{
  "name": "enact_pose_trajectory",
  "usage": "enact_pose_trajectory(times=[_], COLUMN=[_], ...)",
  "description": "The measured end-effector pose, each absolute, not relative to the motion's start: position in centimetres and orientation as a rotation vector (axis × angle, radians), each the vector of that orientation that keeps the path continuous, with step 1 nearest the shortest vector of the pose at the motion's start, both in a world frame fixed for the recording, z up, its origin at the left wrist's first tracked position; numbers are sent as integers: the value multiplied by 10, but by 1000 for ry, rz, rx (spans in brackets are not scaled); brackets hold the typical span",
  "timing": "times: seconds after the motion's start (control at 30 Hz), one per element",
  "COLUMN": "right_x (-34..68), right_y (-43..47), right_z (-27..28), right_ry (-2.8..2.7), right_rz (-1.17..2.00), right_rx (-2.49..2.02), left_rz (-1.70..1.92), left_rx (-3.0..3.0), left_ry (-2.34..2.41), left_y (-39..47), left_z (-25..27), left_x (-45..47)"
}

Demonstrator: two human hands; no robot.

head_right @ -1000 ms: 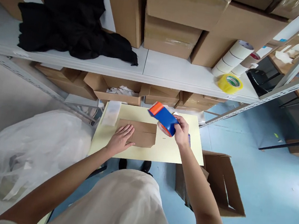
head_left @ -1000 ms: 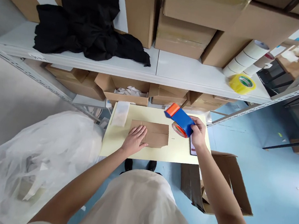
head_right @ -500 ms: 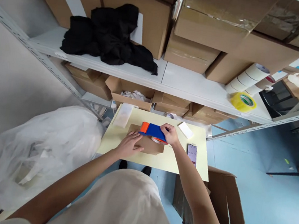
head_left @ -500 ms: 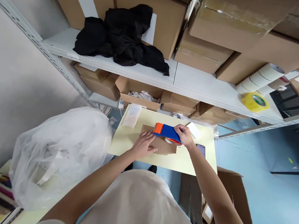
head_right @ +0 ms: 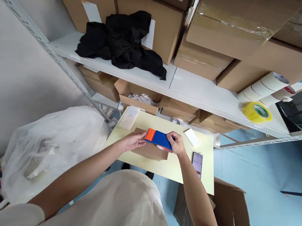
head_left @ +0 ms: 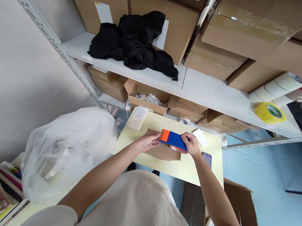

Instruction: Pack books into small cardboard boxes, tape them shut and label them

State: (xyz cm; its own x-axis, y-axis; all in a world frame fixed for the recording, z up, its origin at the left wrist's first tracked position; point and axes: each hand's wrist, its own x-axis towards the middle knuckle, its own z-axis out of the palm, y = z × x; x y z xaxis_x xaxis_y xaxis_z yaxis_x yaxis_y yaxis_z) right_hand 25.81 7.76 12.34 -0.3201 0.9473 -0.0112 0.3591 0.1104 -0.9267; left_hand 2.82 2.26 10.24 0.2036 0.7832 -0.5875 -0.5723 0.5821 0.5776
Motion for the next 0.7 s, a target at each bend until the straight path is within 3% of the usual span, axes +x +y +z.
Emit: enact_pose_trajectory(times=[0.7], right_x=[273], right_y=[80], right_z=[116], right_ry=[-1771], right_rz=[1243], right_rx=[-1248], left_rz=[1010], left_rx=[90], left_ry=[768], left_y=[21], left_z=[87], left_x=[47])
